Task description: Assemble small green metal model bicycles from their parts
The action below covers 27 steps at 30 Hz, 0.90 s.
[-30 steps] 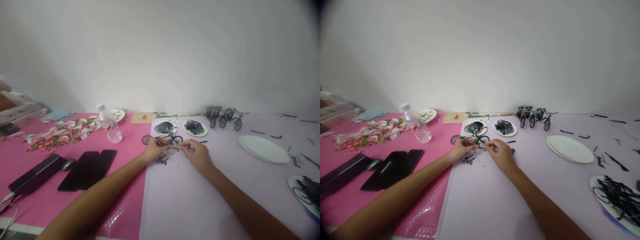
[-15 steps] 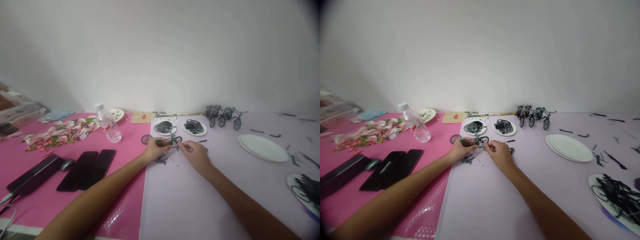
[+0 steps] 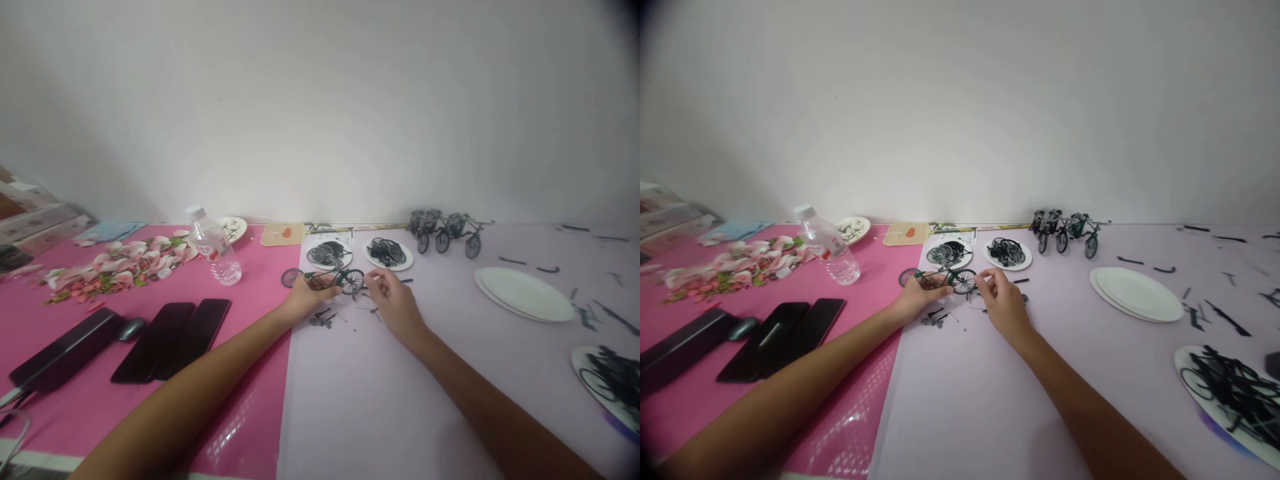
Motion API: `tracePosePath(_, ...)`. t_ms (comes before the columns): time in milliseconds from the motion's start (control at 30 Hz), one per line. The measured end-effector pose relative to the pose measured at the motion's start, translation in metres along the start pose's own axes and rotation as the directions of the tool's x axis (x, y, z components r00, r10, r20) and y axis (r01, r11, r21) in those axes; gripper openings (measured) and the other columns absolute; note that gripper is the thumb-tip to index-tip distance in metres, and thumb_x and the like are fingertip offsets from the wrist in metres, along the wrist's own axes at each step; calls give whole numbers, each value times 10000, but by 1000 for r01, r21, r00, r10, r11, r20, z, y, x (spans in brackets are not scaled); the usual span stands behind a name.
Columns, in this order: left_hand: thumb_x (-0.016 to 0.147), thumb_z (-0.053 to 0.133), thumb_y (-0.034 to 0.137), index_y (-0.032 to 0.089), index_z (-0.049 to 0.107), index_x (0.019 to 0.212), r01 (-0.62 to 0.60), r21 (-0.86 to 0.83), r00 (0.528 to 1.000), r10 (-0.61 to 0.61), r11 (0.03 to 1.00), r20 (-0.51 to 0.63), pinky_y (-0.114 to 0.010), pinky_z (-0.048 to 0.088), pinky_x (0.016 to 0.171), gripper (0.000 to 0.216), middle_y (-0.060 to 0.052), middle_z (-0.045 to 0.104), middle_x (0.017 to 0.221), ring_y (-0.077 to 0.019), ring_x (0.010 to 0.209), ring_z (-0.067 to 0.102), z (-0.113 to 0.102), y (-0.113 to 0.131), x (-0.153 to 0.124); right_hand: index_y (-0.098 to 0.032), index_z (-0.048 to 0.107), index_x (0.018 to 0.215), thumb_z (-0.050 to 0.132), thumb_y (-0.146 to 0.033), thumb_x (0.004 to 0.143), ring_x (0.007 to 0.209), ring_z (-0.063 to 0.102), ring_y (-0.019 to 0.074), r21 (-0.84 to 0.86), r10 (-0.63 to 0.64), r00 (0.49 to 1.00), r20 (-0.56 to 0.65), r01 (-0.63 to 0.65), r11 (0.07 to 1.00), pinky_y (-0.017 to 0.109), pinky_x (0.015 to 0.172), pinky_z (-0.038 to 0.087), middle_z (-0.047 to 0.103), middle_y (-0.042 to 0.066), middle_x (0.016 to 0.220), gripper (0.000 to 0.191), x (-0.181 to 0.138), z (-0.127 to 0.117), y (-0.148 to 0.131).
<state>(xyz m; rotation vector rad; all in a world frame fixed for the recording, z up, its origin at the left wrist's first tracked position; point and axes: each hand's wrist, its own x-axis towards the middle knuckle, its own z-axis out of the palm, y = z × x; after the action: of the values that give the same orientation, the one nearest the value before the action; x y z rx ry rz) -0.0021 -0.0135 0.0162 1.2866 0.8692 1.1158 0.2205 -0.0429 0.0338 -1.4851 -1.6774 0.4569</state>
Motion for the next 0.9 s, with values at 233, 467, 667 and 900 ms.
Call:
tracePosePath(233,652,944,364,151,801,915,34,-40,998,-32,999,45,-319,573,831,367,-96,784,972,-173,825,703,-2,-5,2,-223,656,948,496,-574,1015,624,621,191,22,-39,996,86,37,999,301,632,451,730,33,761,392,-1,3,3)
tracePosePath(467,660,938,353,135,800,916,31,-13,999,-30,999,37,-312,575,806,363,-94,784,941,-170,803,705,-1,-5,2,-226,635,935,508,-544,1017,600,601,178,27,-44,997,64,42,999,291,609,437,717,19,755,352,-1,4,4)
tracePosePath(667,657,936,373,132,798,912,35,-11,999,-35,999,28,-322,575,800,377,-99,783,933,-176,796,701,0,-4,2,-226,637,939,514,-556,1009,625,615,196,47,-47,997,54,44,998,305,628,453,716,29,752,360,0,6,6)
tracePosePath(900,677,926,377,134,792,888,17,-11,999,-17,1000,43,-309,556,785,349,-94,776,914,-166,780,691,1,-1,1,-226,621,1015,566,-519,988,684,629,193,50,-40,999,-33,42,998,301,673,463,694,21,794,300,0,7,7)
